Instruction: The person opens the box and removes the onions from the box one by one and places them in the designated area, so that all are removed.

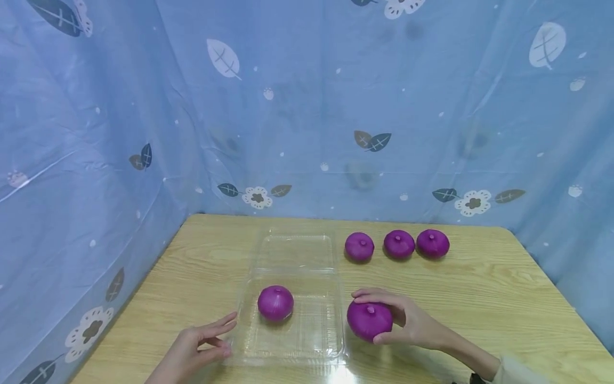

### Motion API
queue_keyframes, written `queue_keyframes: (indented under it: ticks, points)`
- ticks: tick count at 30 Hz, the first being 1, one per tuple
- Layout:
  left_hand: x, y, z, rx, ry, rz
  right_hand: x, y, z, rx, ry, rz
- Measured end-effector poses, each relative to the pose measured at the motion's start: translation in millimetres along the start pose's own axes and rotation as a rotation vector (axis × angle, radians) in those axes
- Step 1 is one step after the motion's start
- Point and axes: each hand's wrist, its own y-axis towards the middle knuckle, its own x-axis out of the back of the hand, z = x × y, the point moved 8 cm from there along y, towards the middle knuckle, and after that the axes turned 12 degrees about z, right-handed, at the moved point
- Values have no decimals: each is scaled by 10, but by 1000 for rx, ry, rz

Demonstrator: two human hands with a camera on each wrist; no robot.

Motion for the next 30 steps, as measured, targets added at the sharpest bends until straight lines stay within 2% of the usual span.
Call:
queue_keyframes:
  ticks: [3,7,10,13,20,27,30]
  points:
    - [2,-18,-14,-58,21,-15,-4,-64,-67,-25,22,-22]
    - [-3,-44,-75,-190,103,-62,25,-126,-203,-86,96,-70]
    - [-10,-53,-97,-241,144,-86,52,-151,-308,-129,104,-96]
    - [-10,-47,-90,-231,134,-82,100,-145,-388,-152,77,-117]
    - [5,-48,-67,-149,100,-55,346,-46,-571,-202,24,-154]
    - [0,-31,-65,-108,54,-28,537,11,-712,-257,-119,-142]
    - [6,-25,-61,-64,41,-26,577,29,-766,-272,-89,-130]
